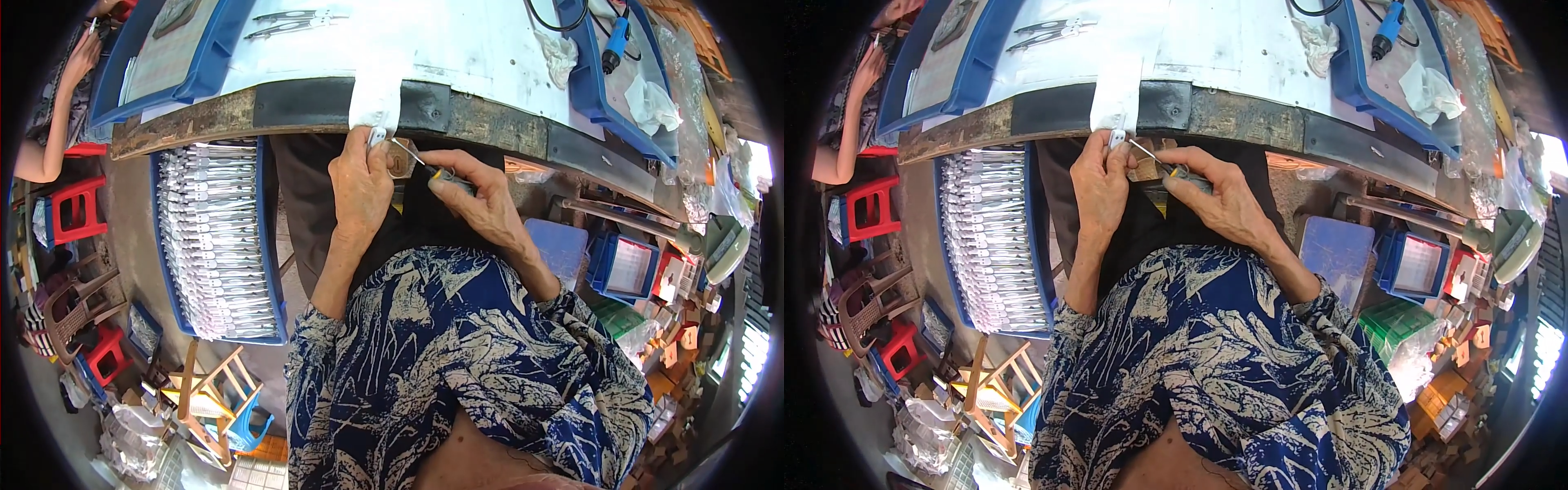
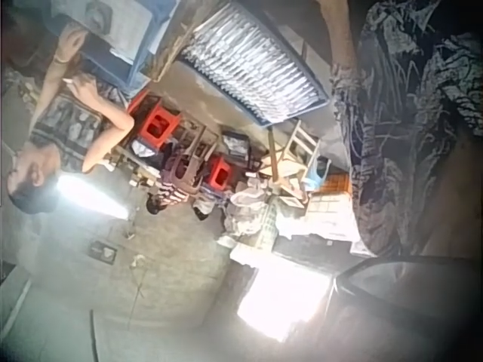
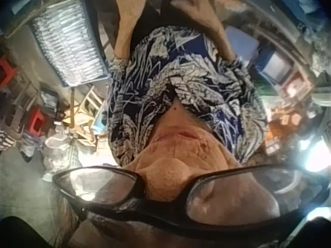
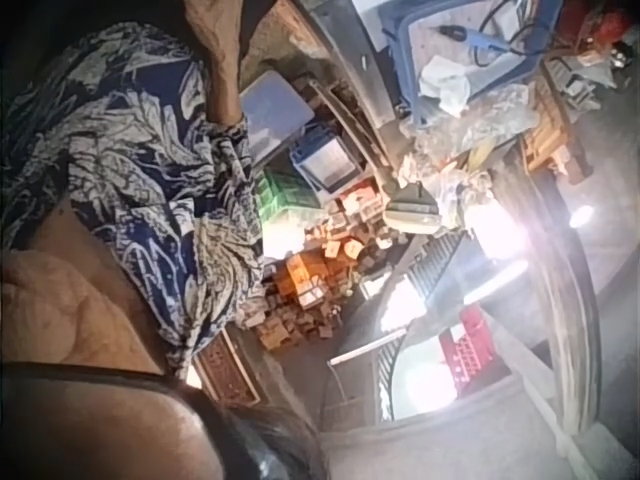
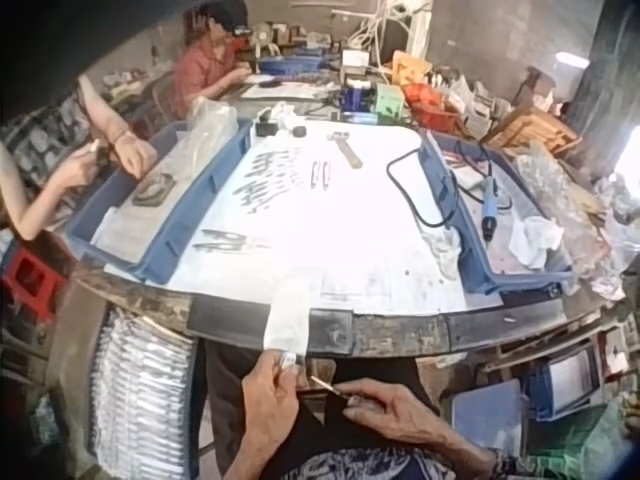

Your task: Assembling or inspecting small hardware components using a hand tool at a workbench.

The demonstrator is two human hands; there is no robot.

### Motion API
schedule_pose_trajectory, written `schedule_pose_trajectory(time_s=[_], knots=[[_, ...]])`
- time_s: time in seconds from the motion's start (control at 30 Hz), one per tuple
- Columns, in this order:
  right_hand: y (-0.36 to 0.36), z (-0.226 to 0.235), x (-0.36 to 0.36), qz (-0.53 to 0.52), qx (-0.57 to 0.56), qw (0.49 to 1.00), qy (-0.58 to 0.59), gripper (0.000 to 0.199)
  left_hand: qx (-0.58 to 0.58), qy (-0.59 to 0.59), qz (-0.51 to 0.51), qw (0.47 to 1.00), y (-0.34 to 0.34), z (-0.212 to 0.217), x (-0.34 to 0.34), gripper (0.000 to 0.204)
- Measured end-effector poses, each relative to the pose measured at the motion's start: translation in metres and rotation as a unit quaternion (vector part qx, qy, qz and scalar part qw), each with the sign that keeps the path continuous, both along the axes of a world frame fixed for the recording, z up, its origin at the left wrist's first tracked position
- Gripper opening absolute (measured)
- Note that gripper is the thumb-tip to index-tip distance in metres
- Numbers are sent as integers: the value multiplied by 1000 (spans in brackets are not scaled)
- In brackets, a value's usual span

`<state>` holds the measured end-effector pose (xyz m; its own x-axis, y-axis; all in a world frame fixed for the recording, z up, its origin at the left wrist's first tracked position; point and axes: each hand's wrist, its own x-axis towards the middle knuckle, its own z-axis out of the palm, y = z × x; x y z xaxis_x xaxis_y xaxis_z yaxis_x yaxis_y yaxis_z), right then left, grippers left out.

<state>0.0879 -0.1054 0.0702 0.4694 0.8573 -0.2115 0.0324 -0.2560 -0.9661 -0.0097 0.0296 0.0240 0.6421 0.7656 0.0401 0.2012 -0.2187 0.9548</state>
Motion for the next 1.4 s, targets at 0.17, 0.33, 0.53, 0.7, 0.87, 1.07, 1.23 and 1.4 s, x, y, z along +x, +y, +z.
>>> schedule_pose_trajectory(time_s=[0.17,0.33,0.53,0.7,0.87,1.07,1.23,1.4], knots=[[8,-11,1,17,47,998,-48,30,30,4,16,999,-1,-1,0,11],[8,-7,4,34,27,998,-45,30,64,3,25,998,-2,-1,1,12],[10,-8,8,50,10,997,-65,30,109,14,28,994,-4,-2,1,14],[13,-1,8,72,48,957,-276,29,174,16,34,984,-5,1,2,16],[14,8,5,121,3,876,-468,35,198,23,29,980,-7,0,2,17],[17,7,12,139,-15,921,-364,36,204,4,25,979,-7,-2,5,17],[23,-1,11,103,36,956,-272,30,204,13,10,979,-4,-8,3,17],[22,-2,6,24,3,996,-90,27,214,-8,12,977,-4,-14,4,17]])
